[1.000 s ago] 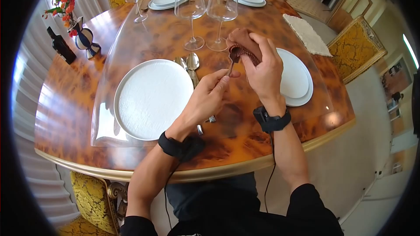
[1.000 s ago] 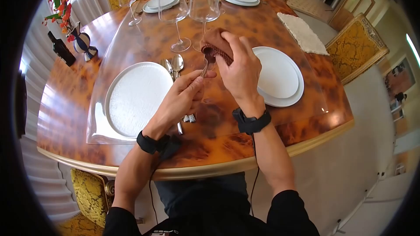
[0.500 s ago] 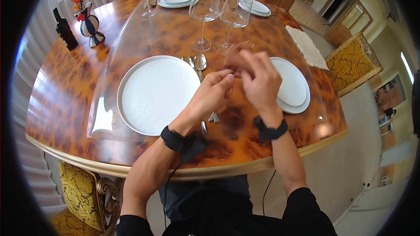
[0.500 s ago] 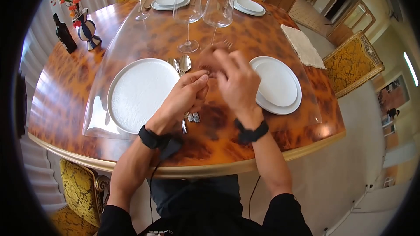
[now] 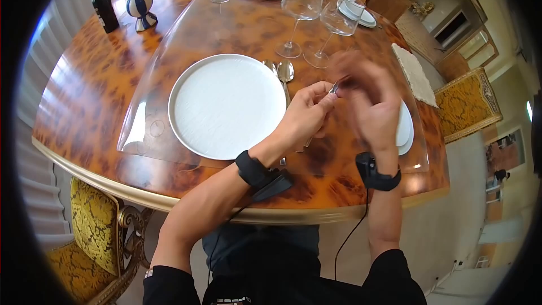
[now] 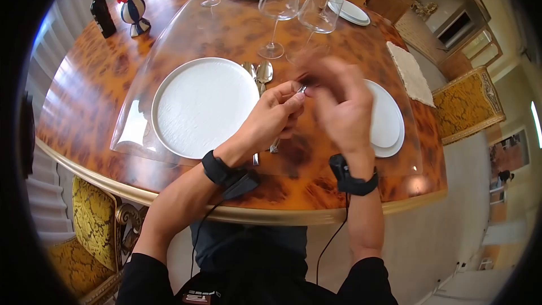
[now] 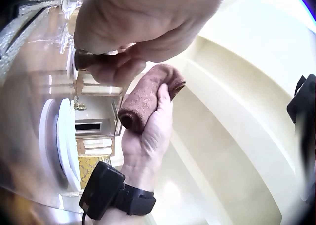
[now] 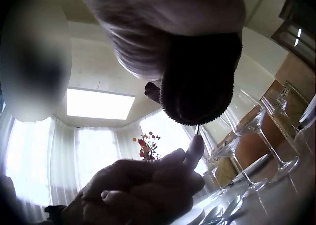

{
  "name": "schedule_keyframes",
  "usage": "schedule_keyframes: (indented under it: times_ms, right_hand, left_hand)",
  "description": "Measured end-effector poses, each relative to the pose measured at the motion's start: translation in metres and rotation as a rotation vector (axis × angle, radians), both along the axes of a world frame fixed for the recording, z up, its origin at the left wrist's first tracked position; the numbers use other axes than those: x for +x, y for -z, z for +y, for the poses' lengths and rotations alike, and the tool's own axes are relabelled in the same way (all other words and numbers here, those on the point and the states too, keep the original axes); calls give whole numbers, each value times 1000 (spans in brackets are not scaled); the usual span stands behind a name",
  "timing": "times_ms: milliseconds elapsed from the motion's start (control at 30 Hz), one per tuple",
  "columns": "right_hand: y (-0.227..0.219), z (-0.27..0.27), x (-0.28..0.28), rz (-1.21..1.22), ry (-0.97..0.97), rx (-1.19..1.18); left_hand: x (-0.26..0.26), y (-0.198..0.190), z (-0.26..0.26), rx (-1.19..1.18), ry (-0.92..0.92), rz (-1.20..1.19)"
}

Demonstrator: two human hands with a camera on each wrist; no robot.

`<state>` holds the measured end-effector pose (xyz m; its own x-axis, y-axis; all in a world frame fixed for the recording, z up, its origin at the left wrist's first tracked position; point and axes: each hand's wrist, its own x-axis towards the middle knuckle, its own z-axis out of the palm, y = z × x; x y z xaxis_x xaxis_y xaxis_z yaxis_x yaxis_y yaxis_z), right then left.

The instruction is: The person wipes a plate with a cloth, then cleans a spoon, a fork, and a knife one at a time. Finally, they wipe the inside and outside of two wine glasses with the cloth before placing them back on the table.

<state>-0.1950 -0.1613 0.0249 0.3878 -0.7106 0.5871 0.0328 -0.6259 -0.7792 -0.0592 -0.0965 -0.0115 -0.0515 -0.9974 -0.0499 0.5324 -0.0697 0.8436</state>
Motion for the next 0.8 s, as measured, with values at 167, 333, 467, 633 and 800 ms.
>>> schedule_keyframes:
  times_ms: [167, 333, 467, 633, 800]
  right_hand:
    - [-22, -15, 0, 521, 439, -606]
    - [-22, -6, 1, 450, 373, -596]
    - [-24, -22, -3, 498, 483, -610]
    - [-46, -69, -31, 332, 618, -306]
    - [-32, -42, -45, -63, 455, -334]
  left_hand:
    - [-2, 11, -4, -93, -73, -247]
    - [-6, 22, -12, -308, -236, -435]
    - [-8, 23, -10, -293, -232, -495]
    - [-4, -1, 2, -222, -157, -434]
    - [2, 5, 0, 9, -124, -160]
